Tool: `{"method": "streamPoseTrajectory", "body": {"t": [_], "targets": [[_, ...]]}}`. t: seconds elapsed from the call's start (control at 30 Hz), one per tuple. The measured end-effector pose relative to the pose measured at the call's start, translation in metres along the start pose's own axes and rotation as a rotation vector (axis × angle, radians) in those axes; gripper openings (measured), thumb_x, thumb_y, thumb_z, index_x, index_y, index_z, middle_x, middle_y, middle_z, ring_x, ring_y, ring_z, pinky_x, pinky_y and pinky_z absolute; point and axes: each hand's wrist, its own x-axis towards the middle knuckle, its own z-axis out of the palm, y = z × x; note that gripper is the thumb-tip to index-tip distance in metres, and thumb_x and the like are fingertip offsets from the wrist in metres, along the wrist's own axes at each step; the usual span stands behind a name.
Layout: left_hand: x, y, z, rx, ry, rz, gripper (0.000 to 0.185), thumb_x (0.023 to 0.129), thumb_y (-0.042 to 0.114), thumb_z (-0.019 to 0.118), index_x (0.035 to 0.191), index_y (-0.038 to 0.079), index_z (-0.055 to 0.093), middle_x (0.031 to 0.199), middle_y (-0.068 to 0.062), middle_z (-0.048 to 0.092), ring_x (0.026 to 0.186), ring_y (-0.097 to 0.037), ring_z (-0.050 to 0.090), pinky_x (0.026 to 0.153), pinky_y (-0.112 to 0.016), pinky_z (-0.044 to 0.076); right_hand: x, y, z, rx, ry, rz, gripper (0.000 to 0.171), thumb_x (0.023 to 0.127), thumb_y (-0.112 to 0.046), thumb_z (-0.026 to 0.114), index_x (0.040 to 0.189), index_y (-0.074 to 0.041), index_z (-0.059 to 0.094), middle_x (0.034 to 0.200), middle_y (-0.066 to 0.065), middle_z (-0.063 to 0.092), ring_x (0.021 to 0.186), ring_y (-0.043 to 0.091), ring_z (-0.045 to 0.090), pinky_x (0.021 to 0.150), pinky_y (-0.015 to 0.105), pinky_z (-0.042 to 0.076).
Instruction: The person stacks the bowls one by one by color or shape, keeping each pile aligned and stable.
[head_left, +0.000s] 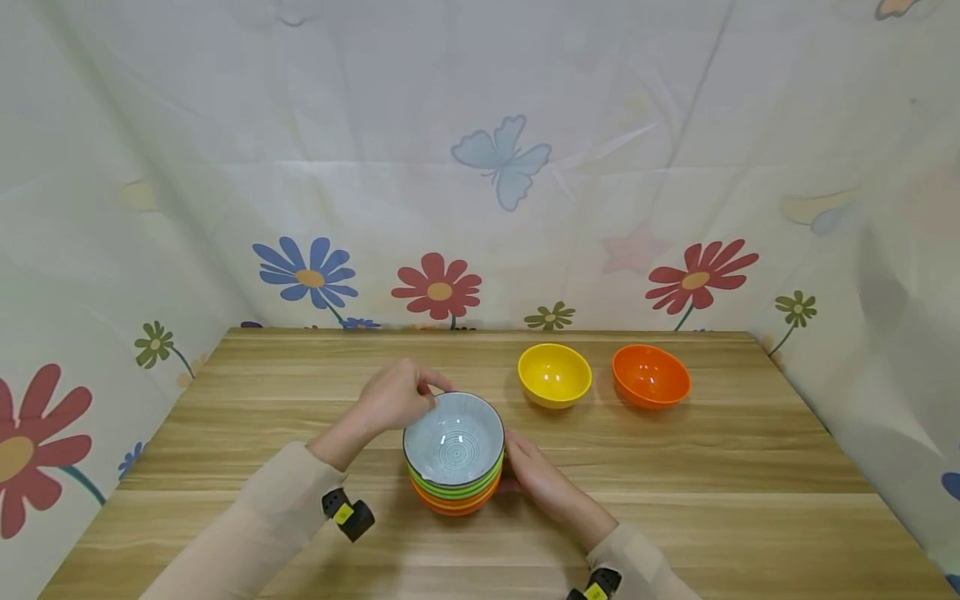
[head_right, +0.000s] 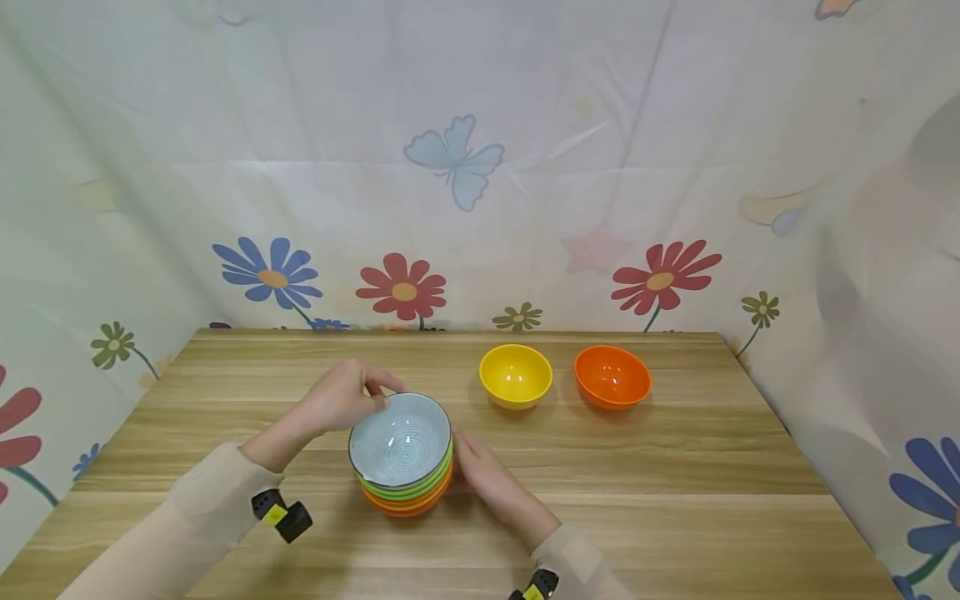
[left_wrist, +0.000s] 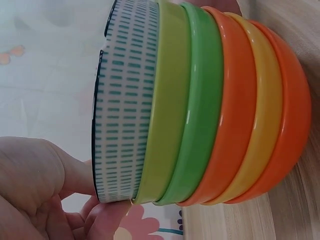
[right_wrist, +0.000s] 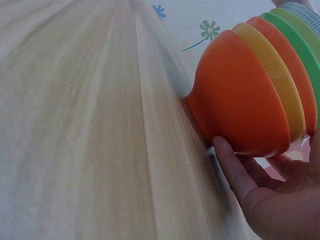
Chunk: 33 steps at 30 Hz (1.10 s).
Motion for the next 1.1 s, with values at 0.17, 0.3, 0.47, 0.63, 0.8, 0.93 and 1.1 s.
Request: {"method": "streamPoseTrajectory", "body": {"t": [0.17, 0.3, 0.47, 0.63, 0.8, 0.93, 1.1], "targets": [[0.000, 0.000, 0.000, 0.000, -0.002, 0.001, 0.027, 0.080, 0.001, 0.064, 0.096, 0.020, 0.074, 0.070, 0.000, 0.059, 0.063, -0.018, 0.050, 0.048, -0.023, 0.040, 0.000, 0.000, 0.000, 0.002, 0.003, 0.001, 0.066, 0.098, -0.048, 0.030, 0.138, 0.004, 0.033, 0.114, 0.019, 0.056, 0.094, 0.019, 0.057, 0.080, 0.040, 0.053], [0.000, 0.000, 0.000, -0.004, -0.002, 0.012, 0.028, 0.080, 0.001, 0.064, 0.097, 0.020, 0.074, 0.072, 0.000, 0.060, 0.063, -0.018, 0.050, 0.048, -0.023, 0.041, 0.001, 0.001, 0.000, 0.006, 0.004, -0.002, 0.070, 0.096, -0.052, 0.031, 0.137, 0.004, 0.034, 0.111, 0.018, 0.057, 0.092, 0.018, 0.057, 0.080, 0.040, 0.053], [0.000, -0.002, 0.001, -0.005, 0.005, 0.013, 0.027, 0.080, 0.001, 0.065, 0.097, 0.020, 0.074, 0.073, 0.000, 0.060, 0.064, -0.018, 0.051, 0.048, -0.023, 0.043, 0.002, 0.002, 0.000, 0.012, 0.010, -0.003, 0.072, 0.095, -0.054, 0.032, 0.136, 0.005, 0.035, 0.110, 0.018, 0.057, 0.091, 0.018, 0.057, 0.080, 0.040, 0.053], [0.000, -0.004, 0.002, 0.015, 0.016, 0.028, 0.025, 0.080, 0.004, 0.066, 0.097, 0.020, 0.074, 0.073, 0.001, 0.060, 0.066, -0.017, 0.051, 0.050, -0.023, 0.043, 0.002, 0.003, 0.001, 0.009, 0.016, -0.001, 0.074, 0.094, -0.056, 0.031, 0.137, 0.004, 0.035, 0.112, 0.018, 0.056, 0.092, 0.018, 0.057, 0.080, 0.040, 0.053], [-0.004, -0.004, 0.001, 0.010, 0.021, 0.031, 0.021, 0.081, 0.009, 0.067, 0.100, 0.019, 0.073, 0.079, 0.001, 0.062, 0.071, -0.017, 0.053, 0.053, -0.023, 0.044, 0.002, 0.002, 0.001, 0.009, 0.016, -0.005, 0.072, 0.095, -0.054, 0.030, 0.137, 0.005, 0.035, 0.112, 0.019, 0.057, 0.092, 0.018, 0.057, 0.080, 0.040, 0.053], [-0.008, -0.006, -0.002, -0.029, 0.034, 0.020, 0.018, 0.084, 0.016, 0.065, 0.101, 0.018, 0.071, 0.086, 0.000, 0.063, 0.075, -0.017, 0.053, 0.055, -0.024, 0.045, 0.002, 0.002, 0.002, 0.015, 0.023, -0.007, 0.072, 0.095, -0.055, 0.030, 0.137, 0.004, 0.035, 0.112, 0.019, 0.057, 0.092, 0.018, 0.057, 0.079, 0.040, 0.053], [-0.013, -0.010, -0.004, -0.090, 0.072, 0.016, 0.019, 0.087, 0.017, 0.061, 0.104, 0.017, 0.070, 0.091, -0.003, 0.063, 0.077, -0.018, 0.052, 0.055, -0.024, 0.046, 0.002, 0.002, 0.002, 0.021, 0.025, -0.008, 0.072, 0.095, -0.055, 0.030, 0.138, 0.003, 0.034, 0.115, 0.020, 0.056, 0.092, 0.018, 0.057, 0.080, 0.040, 0.053]]}}
